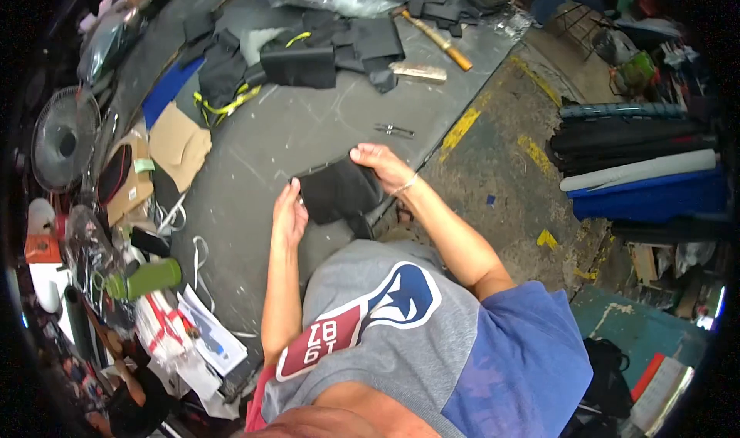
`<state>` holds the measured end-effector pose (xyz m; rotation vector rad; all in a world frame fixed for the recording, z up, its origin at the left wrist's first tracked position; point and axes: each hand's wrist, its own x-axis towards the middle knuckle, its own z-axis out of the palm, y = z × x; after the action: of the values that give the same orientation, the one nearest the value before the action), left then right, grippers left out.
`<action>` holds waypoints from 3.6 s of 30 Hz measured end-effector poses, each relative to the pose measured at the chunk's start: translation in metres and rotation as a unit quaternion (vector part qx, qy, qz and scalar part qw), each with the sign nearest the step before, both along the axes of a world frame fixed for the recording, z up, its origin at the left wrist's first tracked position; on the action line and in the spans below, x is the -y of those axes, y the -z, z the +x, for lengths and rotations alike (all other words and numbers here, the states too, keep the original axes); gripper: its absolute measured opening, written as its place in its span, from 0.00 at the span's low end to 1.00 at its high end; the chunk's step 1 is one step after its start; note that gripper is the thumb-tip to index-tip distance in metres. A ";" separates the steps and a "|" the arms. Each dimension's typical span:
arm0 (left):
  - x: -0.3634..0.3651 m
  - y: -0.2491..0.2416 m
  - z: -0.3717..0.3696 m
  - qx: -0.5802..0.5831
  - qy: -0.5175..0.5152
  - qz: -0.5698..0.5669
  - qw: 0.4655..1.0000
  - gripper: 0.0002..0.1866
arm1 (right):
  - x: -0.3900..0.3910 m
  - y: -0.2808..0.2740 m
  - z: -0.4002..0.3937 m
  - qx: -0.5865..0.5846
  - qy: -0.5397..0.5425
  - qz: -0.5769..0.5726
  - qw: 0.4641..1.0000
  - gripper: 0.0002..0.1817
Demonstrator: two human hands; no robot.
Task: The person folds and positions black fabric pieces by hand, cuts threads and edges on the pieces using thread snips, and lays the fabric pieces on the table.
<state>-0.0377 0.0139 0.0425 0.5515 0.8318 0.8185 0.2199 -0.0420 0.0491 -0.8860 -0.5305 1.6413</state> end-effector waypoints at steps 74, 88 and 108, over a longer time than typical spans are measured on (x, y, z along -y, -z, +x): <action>0.011 0.039 0.051 -0.718 0.039 0.393 0.574 0.14 | -0.340 0.043 0.246 0.821 0.077 0.030 0.564 0.33; 0.013 0.041 0.045 -0.701 0.025 0.408 0.584 0.15 | -0.299 0.004 0.221 0.551 0.234 0.099 0.795 0.14; -0.034 0.000 0.084 -0.283 0.118 0.171 0.936 0.39 | -0.057 0.053 0.064 0.416 0.310 0.100 0.849 0.09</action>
<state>0.0466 0.0477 0.0425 1.2125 1.1253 0.5847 0.2835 0.0147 -0.0036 -1.4224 -0.8662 0.5413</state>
